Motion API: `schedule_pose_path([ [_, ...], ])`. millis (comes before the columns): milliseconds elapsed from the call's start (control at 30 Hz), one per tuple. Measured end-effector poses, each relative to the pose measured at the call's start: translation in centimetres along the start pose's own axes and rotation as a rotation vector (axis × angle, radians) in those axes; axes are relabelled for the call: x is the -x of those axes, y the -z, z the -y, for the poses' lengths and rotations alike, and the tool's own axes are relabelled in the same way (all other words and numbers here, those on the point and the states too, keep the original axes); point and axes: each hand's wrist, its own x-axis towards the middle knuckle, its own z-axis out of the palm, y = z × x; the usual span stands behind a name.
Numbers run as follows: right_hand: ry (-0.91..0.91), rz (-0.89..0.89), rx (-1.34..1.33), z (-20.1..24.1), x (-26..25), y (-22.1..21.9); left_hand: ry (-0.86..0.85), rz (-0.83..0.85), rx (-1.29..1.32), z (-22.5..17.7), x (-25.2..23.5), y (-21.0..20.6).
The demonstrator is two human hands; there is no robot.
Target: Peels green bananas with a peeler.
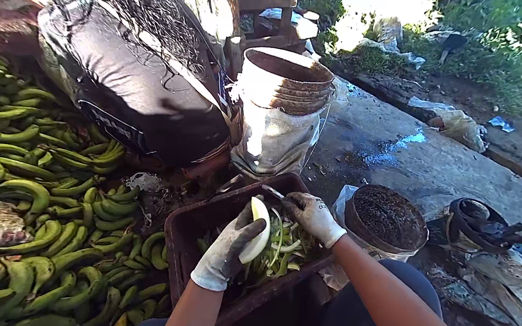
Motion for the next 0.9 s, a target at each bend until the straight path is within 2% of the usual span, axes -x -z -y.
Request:
schedule_pose_path([
  [67, 0.002, -0.095, -0.041, 0.3, 0.5, 0.2, -0.081, -0.174, 0.064, 0.3, -0.6, 0.0],
  [167, 0.130, -0.180, -0.098, 1.2, 2.0, -0.5, -0.153, -0.342, 0.256, 0.9, -1.2, 0.6],
  [367, 0.400, -0.227, -0.137, 1.4, 3.7, -3.7, -0.175, -0.460, 0.648, -0.3, -1.3, 0.2],
  [533, 0.503, -0.220, -0.102, 1.5, 4.0, -5.1, -0.189, -0.465, 0.774, -0.4, -1.3, 0.6],
  [633, 0.529, -0.227, -0.102, 1.5, 3.8, -5.1, -0.169, -0.432, 0.735, -0.2, -1.2, 0.6],
  [800, 0.645, -0.220, -0.044, 1.3, 3.8, -4.5, -0.064, -0.409, 0.482, -0.6, -0.7, 1.0],
  [900, 0.640, -0.225, -0.065, 1.4, 3.7, -4.2, -0.032, -0.347, 0.350, -0.4, -0.2, 0.7],
])
